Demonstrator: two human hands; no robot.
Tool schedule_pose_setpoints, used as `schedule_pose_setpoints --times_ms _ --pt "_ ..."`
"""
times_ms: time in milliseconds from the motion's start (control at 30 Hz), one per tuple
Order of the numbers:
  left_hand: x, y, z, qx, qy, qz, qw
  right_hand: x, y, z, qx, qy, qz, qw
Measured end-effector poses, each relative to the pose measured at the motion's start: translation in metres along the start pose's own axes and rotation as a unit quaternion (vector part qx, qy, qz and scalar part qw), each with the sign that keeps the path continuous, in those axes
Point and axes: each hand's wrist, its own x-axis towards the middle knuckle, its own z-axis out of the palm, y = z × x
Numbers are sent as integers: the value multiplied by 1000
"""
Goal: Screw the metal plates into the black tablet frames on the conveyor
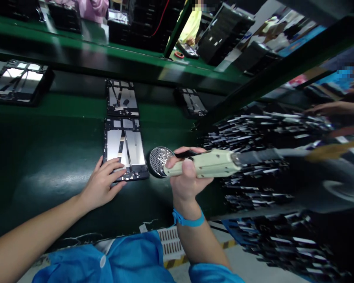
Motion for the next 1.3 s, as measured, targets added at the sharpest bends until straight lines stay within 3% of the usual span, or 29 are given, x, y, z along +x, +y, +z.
schedule_pose_setpoints --times_ms 133,267,733,800,867,933,1000,1067,1167,1300 --pt "0 -1 1 -9 0 -4 1000 -18 -12 31 69 -105 24 992" --pt "1 -3 1 -17 -1 -2 1000 -36 -6 55 131 -187 57 972" --pt "1 -1 -1 -30 -22 -15 999 -51 16 50 73 -202 93 972" --pt "2 -2 -6 -50 -1 -15 999 -52 16 51 78 -208 90 971" --pt "7 -4 -14 -48 58 -64 995 -53 16 53 79 -212 89 970" --pt "16 -5 -22 -7 91 -176 980 -54 17 57 80 -214 92 969" --pt "27 -7 -27 9 76 -305 949 -53 17 60 88 -213 99 968" --pt "37 -10 -28 -29 61 -387 920 -49 14 62 101 -204 104 968" --pt "39 -13 -26 -92 101 -414 900 -36 5 57 131 -171 92 972" --pt "10 -8 -33 -177 164 -426 872 -11 -5 35 126 -98 36 987"
